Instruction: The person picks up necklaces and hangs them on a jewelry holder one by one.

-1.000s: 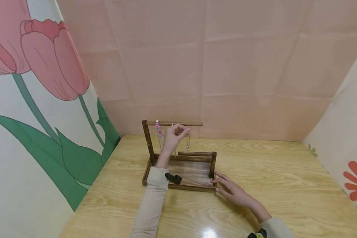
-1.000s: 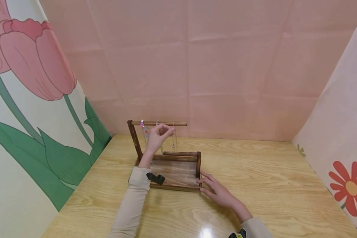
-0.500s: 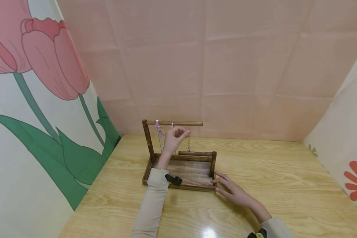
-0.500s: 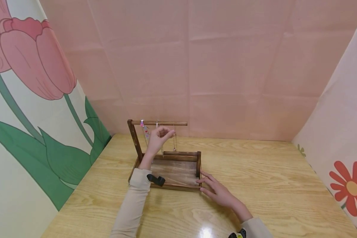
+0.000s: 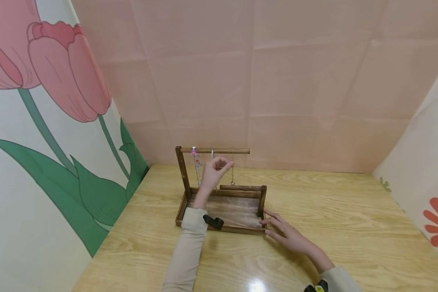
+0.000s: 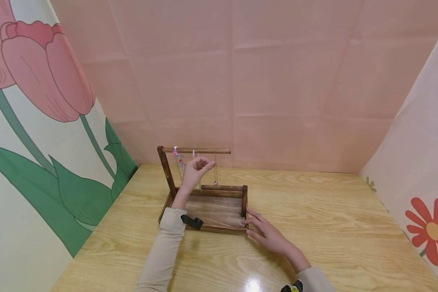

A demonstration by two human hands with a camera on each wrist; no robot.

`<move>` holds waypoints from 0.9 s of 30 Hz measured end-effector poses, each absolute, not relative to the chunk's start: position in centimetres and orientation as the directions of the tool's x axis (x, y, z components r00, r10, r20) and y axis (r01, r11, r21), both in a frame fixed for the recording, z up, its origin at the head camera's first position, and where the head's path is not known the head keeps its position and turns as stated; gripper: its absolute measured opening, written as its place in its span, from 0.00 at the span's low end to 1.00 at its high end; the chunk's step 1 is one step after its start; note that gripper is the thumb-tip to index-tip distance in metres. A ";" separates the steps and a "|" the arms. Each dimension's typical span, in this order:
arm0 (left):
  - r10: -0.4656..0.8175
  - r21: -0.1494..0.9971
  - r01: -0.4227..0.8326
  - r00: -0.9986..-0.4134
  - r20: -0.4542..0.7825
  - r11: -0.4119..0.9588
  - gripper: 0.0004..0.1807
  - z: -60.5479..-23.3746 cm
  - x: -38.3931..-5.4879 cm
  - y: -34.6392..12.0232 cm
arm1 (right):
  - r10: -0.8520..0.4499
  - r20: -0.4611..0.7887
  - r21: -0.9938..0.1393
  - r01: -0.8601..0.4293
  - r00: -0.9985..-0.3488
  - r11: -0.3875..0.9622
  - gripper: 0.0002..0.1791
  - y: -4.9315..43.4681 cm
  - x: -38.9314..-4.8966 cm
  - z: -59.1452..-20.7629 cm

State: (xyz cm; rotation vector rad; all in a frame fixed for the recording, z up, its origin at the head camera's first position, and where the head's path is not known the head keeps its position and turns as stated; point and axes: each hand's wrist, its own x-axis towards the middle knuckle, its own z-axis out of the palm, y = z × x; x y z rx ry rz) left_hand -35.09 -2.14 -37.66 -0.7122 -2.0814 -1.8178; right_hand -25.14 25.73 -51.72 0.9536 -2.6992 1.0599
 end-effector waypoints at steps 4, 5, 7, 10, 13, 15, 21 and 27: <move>0.191 0.846 0.525 -0.844 0.502 0.094 0.10 -37.6 -34.8 -2.2 | -0.523 0.304 -0.579 -0.590 -0.796 0.562 0.16 25.8 -25.2 -51.8; 0.193 0.848 0.522 -0.845 0.499 0.096 0.10 -37.7 -34.8 -2.2 | -0.524 0.305 -0.579 -0.591 -0.795 0.561 0.16 25.8 -25.2 -51.8; 0.198 0.850 0.517 -0.848 0.492 0.098 0.10 -37.8 -34.8 -2.3 | -0.525 0.308 -0.577 -0.595 -0.794 0.560 0.16 25.8 -25.2 -51.9; 0.202 0.852 0.512 -0.851 0.485 0.112 0.11 -38.1 -34.8 -2.3 | -0.520 0.310 -0.576 -0.593 -0.796 0.563 0.16 25.9 -25.2 -51.9; 0.195 0.852 0.507 -0.855 0.480 0.127 0.11 -38.2 -34.7 -2.3 | -0.520 0.310 -0.573 -0.593 -0.796 0.566 0.15 26.0 -25.3 -51.8; 0.190 0.853 0.505 -0.857 0.479 0.131 0.11 -38.3 -34.7 -2.3 | -0.522 0.307 -0.572 -0.593 -0.796 0.567 0.16 26.1 -25.4 -51.7; 0.199 0.848 0.517 -0.849 0.490 0.118 0.10 -38.8 -34.6 -2.2 | -0.529 0.314 -0.554 -0.604 -0.789 0.573 0.16 26.1 -25.3 -51.3; 0.212 0.853 0.512 -0.849 0.484 0.105 0.09 -39.4 -34.5 -2.2 | -0.511 0.346 -0.544 -0.612 -0.787 0.574 0.15 26.2 -25.3 -51.2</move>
